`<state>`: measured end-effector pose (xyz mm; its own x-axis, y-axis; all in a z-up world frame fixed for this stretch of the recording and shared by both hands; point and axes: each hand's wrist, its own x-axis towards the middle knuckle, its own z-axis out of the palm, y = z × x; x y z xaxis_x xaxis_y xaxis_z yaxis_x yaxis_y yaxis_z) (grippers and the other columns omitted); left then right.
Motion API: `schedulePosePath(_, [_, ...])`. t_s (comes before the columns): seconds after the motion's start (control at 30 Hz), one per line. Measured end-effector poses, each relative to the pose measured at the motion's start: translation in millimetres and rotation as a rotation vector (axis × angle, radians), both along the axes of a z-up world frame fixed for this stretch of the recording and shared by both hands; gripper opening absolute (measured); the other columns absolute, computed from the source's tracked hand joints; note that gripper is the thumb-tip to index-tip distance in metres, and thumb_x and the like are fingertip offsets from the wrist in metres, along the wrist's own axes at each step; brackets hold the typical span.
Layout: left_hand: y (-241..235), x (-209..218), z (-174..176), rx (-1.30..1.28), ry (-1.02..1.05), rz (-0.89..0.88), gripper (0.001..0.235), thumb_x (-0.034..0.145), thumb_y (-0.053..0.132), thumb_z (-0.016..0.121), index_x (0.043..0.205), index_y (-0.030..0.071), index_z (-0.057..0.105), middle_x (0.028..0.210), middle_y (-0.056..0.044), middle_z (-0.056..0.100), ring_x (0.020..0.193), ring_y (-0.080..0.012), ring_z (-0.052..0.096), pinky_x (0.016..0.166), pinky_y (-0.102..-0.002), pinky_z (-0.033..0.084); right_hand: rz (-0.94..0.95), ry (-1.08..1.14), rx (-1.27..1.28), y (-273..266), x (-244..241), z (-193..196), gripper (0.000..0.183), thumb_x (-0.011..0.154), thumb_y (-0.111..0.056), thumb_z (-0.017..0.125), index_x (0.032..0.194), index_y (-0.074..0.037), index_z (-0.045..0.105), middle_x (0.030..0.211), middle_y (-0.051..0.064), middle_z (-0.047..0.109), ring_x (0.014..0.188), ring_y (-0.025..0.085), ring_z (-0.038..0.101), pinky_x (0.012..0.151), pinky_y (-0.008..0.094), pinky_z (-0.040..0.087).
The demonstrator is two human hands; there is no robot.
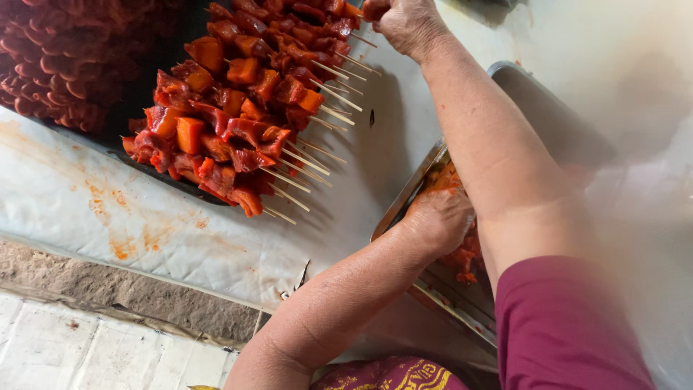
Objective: The person skewers pieces of marinated meat from a metal tray onto wooden sticks by hand, placing each completed skewer onto a stack to the side.
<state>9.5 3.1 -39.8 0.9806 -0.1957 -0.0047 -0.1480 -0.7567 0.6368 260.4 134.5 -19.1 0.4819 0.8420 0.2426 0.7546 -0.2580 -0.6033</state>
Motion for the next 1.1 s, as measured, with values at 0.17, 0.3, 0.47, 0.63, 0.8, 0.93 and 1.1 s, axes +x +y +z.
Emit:
schedulePosePath(0.17, [-2.9,-0.8,-1.2,-0.015,-0.288,0.149,0.054,0.086,0.009,0.055,0.139,0.001,0.054,0.145,-0.023,0.054,0.135,-0.0376,0.052,0.114,-0.045,0.04,0.004,-0.04,0.14,9.3,-1.5,-9.8,0.024,0.085,0.008,0.054,0.096,-0.004,0.072,0.082,0.011,0.072,0.077,0.023,0.068,0.067,0.039,0.054])
schedulePosePath(0.3, [-1.1,-0.8,3.6,0.111,-0.354,0.182,0.058,0.084,0.009,0.056,0.141,0.003,0.052,0.148,-0.021,0.052,0.136,-0.0346,0.053,0.115,-0.041,0.042,-0.039,-0.123,0.087,15.0,-7.3,-7.5,0.021,0.083,0.004,0.061,0.094,-0.007,0.075,0.081,0.009,0.074,0.074,0.021,0.071,0.064,0.035,0.056])
schedulePosePath(0.47, [6.9,-3.5,11.8,0.14,0.092,-0.035,0.049,0.1,0.026,0.058,0.143,0.004,0.054,0.141,-0.024,0.06,0.127,-0.0361,0.061,0.108,-0.044,0.052,-0.052,-0.119,0.004,-68.7,-32.6,9.4,0.014,0.086,0.002,0.066,0.094,-0.006,0.075,0.084,0.01,0.074,0.077,0.022,0.07,0.067,0.035,0.056])
schedulePosePath(0.63, [10.8,-5.5,8.4,-0.019,-0.214,0.023,0.074,0.087,0.035,0.076,0.145,0.0,0.046,0.142,-0.031,0.051,0.13,-0.0465,0.052,0.108,-0.047,0.044,-0.23,-0.058,-0.037,-301.1,-90.7,37.3,0.008,0.089,0.0,0.071,0.093,-0.005,0.074,0.087,0.011,0.073,0.079,0.023,0.07,0.069,0.036,0.056])
schedulePosePath(0.8, [9.6,-6.1,33.6,0.046,-0.203,-0.075,0.082,0.075,0.031,0.085,0.147,0.015,0.05,0.146,-0.019,0.054,0.129,-0.05,0.048,0.108,-0.051,0.038,-0.522,-0.15,-0.111,-464.6,-177.4,124.2,0.003,0.092,-0.002,0.075,0.093,-0.004,0.074,0.089,0.012,0.073,0.082,0.025,0.069,0.072,0.037,0.056])
schedulePosePath(0.93, [10.8,-6.0,37.9,0.046,-0.244,-0.1,0.076,0.081,0.029,0.084,0.148,0.012,0.053,0.146,-0.023,0.054,0.13,-0.0488,0.049,0.11,-0.051,0.04,-0.612,-0.271,-0.148,-547.5,-162.7,88.3,0.006,0.094,-0.004,0.079,0.092,-0.004,0.073,0.092,0.013,0.073,0.084,0.026,0.069,0.074,0.037,0.056])
schedulePosePath(1.1, [12.2,-7.7,38.1,-0.007,-0.261,-0.061,0.048,0.098,0.018,0.077,0.143,0.009,0.062,0.147,-0.022,0.059,0.136,-0.0399,0.057,0.115,-0.045,0.046,-0.752,-0.324,-0.19,-574.8,-208.2,14.0,0.008,0.091,-0.002,0.082,0.091,-0.004,0.074,0.09,0.013,0.073,0.085,0.026,0.068,0.073,0.038,0.056])
